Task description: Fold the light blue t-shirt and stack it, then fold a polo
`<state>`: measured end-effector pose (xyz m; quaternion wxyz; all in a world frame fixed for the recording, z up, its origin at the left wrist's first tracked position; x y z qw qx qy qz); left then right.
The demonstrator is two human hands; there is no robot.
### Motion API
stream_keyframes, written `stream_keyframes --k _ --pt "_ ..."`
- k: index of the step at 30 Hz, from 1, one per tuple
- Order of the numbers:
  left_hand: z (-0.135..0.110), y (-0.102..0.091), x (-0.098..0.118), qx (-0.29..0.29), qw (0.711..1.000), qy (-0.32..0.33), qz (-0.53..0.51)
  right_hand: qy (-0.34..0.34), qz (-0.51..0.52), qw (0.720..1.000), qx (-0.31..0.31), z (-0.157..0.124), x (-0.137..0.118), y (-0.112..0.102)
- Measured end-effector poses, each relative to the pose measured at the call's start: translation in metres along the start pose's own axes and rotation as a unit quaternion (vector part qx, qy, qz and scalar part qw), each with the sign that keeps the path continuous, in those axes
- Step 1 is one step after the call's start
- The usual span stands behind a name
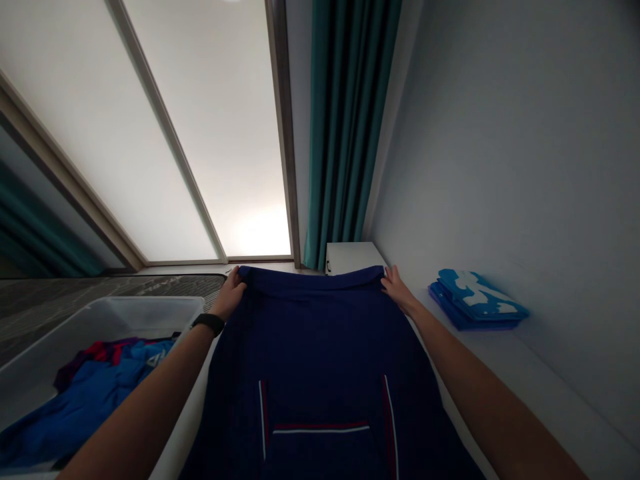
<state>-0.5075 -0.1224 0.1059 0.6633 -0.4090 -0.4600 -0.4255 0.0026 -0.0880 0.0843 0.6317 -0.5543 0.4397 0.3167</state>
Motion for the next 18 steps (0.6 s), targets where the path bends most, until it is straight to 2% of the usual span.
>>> stream_keyframes --k 4,7,10,12,15,18 --pt "-0.009 0.004 -0.025 0.0 0.994 -0.008 0.112 -0.016 -0.075 0.997 -0.024 -0.015 0.012 0.017" --pt "-0.018 0.011 -0.031 -0.024 0.975 0.021 0.22 -0.066 -0.158 0.984 -0.041 -0.039 0.012 0.036" --pt "-0.026 0.026 -0.028 -0.078 0.942 0.07 0.319 -0.154 -0.332 0.928 -0.065 -0.065 0.005 0.061" --pt "-0.029 0.035 -0.026 -0.108 0.916 0.101 0.373 -0.162 -0.413 0.893 -0.081 -0.074 0.008 0.071" --pt "-0.031 0.042 -0.027 -0.134 0.877 0.131 0.442 -0.126 -0.478 0.865 -0.082 -0.074 0.016 0.067" --pt "-0.031 0.044 -0.031 -0.144 0.846 0.145 0.492 -0.105 -0.51 0.851 -0.077 -0.07 0.023 0.054"
Point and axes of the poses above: each hand's wrist, its own z-axis towards the middle knuckle, its own y-axis out of the palm, x = y × z, the point moved 8 cm from there along z, towards the middle knuckle, and after that the axes turned 7 degrees about y, right-handed, at the moved point
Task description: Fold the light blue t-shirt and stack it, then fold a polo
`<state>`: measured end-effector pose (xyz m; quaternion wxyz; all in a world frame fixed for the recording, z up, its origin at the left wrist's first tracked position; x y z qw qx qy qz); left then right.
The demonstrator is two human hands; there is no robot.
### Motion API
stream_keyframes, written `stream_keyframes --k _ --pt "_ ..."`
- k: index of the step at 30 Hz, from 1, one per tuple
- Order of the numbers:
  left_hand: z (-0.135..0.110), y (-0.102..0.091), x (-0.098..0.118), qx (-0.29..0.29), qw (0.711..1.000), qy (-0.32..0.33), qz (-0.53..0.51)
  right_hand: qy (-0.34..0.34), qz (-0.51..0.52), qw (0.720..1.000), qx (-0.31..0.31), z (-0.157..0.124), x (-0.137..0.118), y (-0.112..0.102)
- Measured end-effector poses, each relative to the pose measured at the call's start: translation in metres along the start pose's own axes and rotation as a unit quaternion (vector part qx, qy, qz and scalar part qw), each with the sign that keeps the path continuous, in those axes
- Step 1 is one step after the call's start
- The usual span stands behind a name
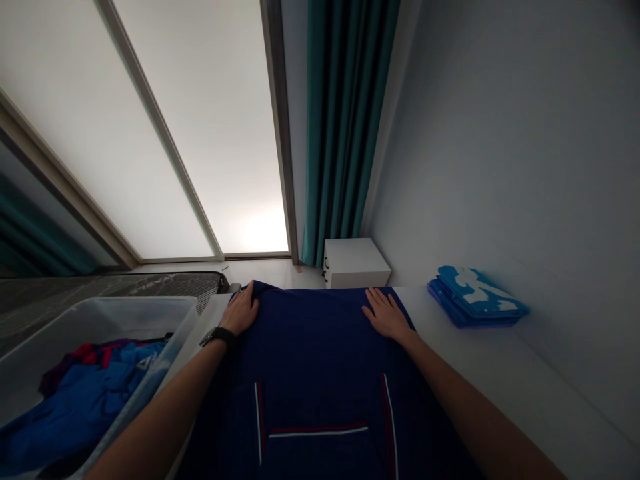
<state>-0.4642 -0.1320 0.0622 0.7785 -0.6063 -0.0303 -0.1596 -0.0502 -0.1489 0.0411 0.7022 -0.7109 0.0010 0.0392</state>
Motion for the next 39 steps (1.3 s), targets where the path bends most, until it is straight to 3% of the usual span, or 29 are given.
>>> stream_keyframes --k 8,15,19,23,26,28,32,36,39 --pt "0.002 0.005 -0.002 -0.015 1.0 -0.015 0.021 0.108 -0.023 0.994 0.004 -0.002 0.043 -0.003" --pt "0.016 -0.023 -0.019 0.059 0.984 -0.093 -0.141 0.113 -0.022 0.993 0.006 -0.001 0.045 -0.001" --pt "0.028 -0.047 -0.014 0.114 0.936 -0.127 -0.308 0.119 -0.011 0.993 0.005 0.0 0.045 -0.003" --pt "0.024 -0.067 0.009 0.132 0.836 -0.123 -0.518 0.134 -0.015 0.991 0.014 0.002 0.037 -0.017" --pt "0.008 -0.076 0.025 0.107 0.793 -0.122 -0.588 0.066 -0.018 0.995 0.067 0.004 -0.005 -0.039" --pt "-0.004 -0.079 0.032 0.091 0.772 -0.126 -0.617 -0.019 0.015 0.995 0.099 0.002 -0.054 -0.054" --pt "-0.025 -0.079 0.042 0.067 0.739 -0.134 -0.657 -0.116 0.093 0.979 0.137 -0.005 -0.158 -0.074" --pt "-0.038 -0.075 0.053 0.043 0.719 -0.138 -0.68 -0.135 0.129 0.971 0.151 -0.001 -0.234 -0.079" --pt "-0.047 -0.074 0.061 0.035 0.71 -0.129 -0.691 -0.116 0.124 0.974 0.148 0.011 -0.258 -0.077"
Point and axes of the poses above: each hand's wrist, its own z-axis towards the middle knuckle, its own y-axis out of the palm, x = y × z, the point moved 8 cm from there along z, towards the middle knuckle, and after that the axes turned 7 degrees about y, right-handed, at the moved point
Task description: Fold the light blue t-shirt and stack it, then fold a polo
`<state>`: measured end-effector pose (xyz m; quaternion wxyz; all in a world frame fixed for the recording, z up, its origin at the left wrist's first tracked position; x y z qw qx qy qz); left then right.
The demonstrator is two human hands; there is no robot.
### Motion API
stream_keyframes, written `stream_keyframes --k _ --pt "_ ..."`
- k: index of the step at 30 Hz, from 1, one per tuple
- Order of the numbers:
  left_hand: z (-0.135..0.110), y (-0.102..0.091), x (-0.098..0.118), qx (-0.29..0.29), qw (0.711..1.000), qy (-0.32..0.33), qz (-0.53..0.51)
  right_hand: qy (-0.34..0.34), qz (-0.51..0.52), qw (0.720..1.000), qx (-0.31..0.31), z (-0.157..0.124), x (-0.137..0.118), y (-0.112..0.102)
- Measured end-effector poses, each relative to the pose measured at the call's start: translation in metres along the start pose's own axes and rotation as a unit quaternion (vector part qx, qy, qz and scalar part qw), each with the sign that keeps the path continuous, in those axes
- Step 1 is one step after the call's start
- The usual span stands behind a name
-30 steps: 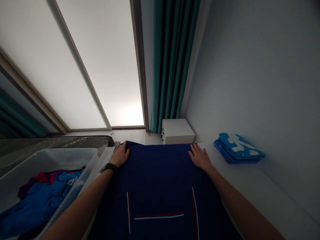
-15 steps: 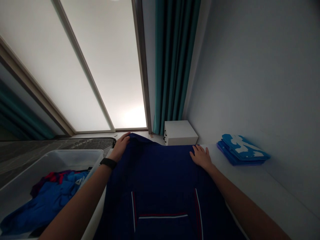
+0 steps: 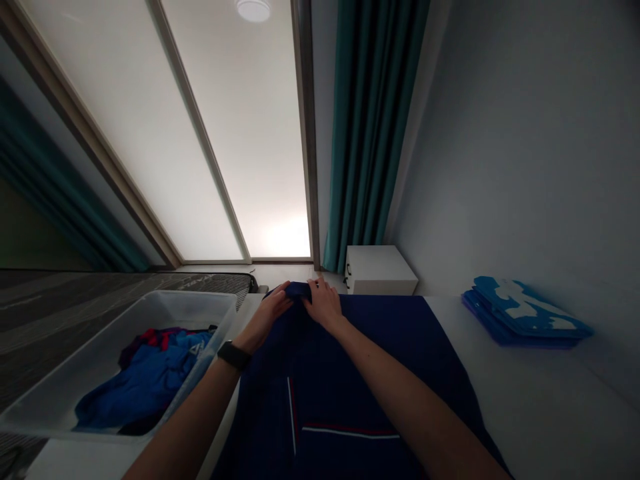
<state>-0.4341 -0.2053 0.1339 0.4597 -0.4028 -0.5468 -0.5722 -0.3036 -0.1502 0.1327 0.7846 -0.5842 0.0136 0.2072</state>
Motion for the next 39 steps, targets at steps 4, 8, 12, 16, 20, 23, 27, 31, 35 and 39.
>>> stream_keyframes --k 4,8,12,16,20,23,27,31,35,39 --pt "-0.011 0.0 0.003 -0.007 1.0 0.024 0.006 0.06 -0.033 0.998 -0.015 0.016 0.022 0.009" --pt "-0.015 -0.013 0.005 0.007 0.998 0.056 0.04 0.131 -0.043 0.99 -0.032 0.023 0.072 0.01" --pt "-0.015 -0.031 -0.002 0.05 0.997 0.049 0.044 0.202 -0.033 0.979 -0.025 0.028 0.121 -0.004" --pt "-0.015 -0.037 -0.008 0.063 0.995 0.04 0.071 0.227 -0.017 0.974 0.005 0.031 0.142 -0.03" --pt "-0.013 -0.039 -0.01 0.062 0.979 0.053 0.185 0.156 0.009 0.986 0.062 0.017 0.124 -0.061" --pt "-0.01 -0.034 -0.01 0.045 0.955 0.079 0.281 0.028 0.004 0.996 0.088 -0.012 0.09 -0.075" --pt "-0.005 -0.014 -0.014 0.002 0.908 0.106 0.405 -0.084 -0.067 0.994 0.024 -0.056 0.058 -0.058" --pt "-0.002 0.007 -0.025 -0.056 0.836 0.113 0.534 -0.098 -0.095 0.989 -0.051 -0.08 0.06 -0.031" --pt "0.001 0.009 -0.041 -0.102 0.83 0.123 0.534 -0.105 -0.051 0.989 -0.096 -0.09 0.075 -0.022" --pt "0.002 -0.006 -0.05 -0.087 0.862 0.125 0.484 -0.099 0.077 0.985 -0.116 -0.087 0.1 -0.031"
Point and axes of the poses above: each hand's wrist, its own z-axis towards the middle knuckle, its own y-axis out of the palm, x = y × z, the point moved 8 cm from there along z, towards the middle knuckle, and after that the axes turned 7 degrees about y, right-handed, at the moved point
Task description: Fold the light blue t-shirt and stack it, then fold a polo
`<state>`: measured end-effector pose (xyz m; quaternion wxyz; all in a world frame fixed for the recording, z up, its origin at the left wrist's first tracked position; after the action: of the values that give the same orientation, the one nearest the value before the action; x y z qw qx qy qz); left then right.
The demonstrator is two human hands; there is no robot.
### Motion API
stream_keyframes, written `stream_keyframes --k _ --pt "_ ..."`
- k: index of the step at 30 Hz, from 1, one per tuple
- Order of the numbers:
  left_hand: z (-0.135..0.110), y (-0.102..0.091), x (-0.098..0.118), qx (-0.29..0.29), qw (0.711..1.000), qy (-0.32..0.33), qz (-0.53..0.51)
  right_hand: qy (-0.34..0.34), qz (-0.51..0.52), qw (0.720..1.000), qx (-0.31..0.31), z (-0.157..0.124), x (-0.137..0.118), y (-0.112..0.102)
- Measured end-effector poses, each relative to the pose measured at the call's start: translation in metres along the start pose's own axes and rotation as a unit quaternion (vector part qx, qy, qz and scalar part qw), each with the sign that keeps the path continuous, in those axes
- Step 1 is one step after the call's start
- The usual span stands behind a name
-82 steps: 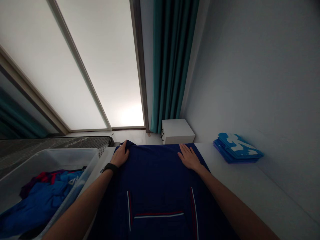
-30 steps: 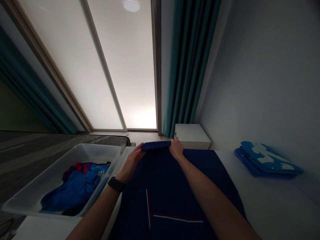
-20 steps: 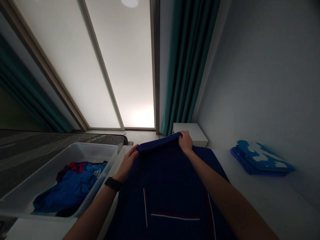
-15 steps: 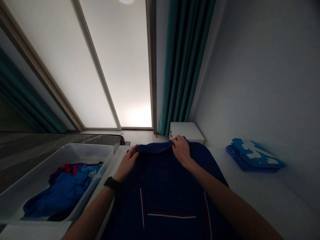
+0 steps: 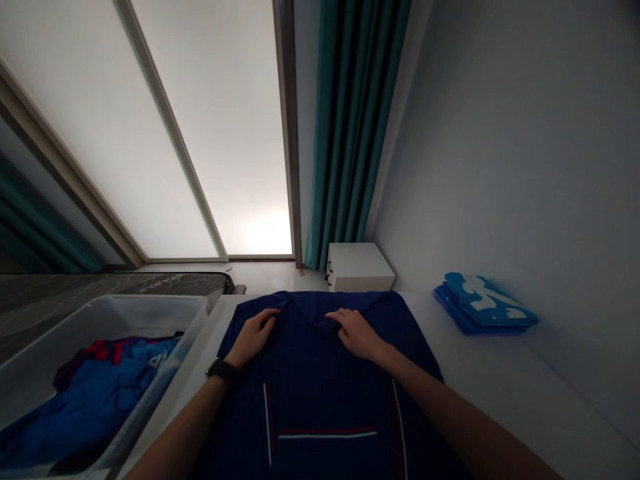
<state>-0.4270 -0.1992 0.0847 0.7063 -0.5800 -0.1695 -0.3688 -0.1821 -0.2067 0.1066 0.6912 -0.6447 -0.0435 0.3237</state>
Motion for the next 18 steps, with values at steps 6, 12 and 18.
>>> stream_keyframes --k 6,12,18 --pt "-0.005 -0.003 -0.002 0.018 0.999 -0.013 -0.034 0.08 0.028 0.996 0.027 0.035 0.061 -0.02" --pt "-0.005 -0.003 -0.004 0.02 0.999 -0.011 -0.044 0.089 -0.105 0.99 -0.025 0.078 0.079 -0.003" --pt "-0.006 -0.001 -0.009 0.022 0.999 -0.005 -0.042 0.054 -0.125 0.99 -0.038 0.087 0.068 0.007"
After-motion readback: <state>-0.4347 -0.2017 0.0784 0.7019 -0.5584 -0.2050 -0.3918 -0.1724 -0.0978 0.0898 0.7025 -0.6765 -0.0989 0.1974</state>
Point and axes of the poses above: each hand's wrist, its own z-axis towards the middle knuckle, its own y-axis out of the palm, x = y × z, the point moved 8 cm from there along z, towards the middle knuckle, and after that the axes turned 7 degrees about y, right-handed, at the moved point
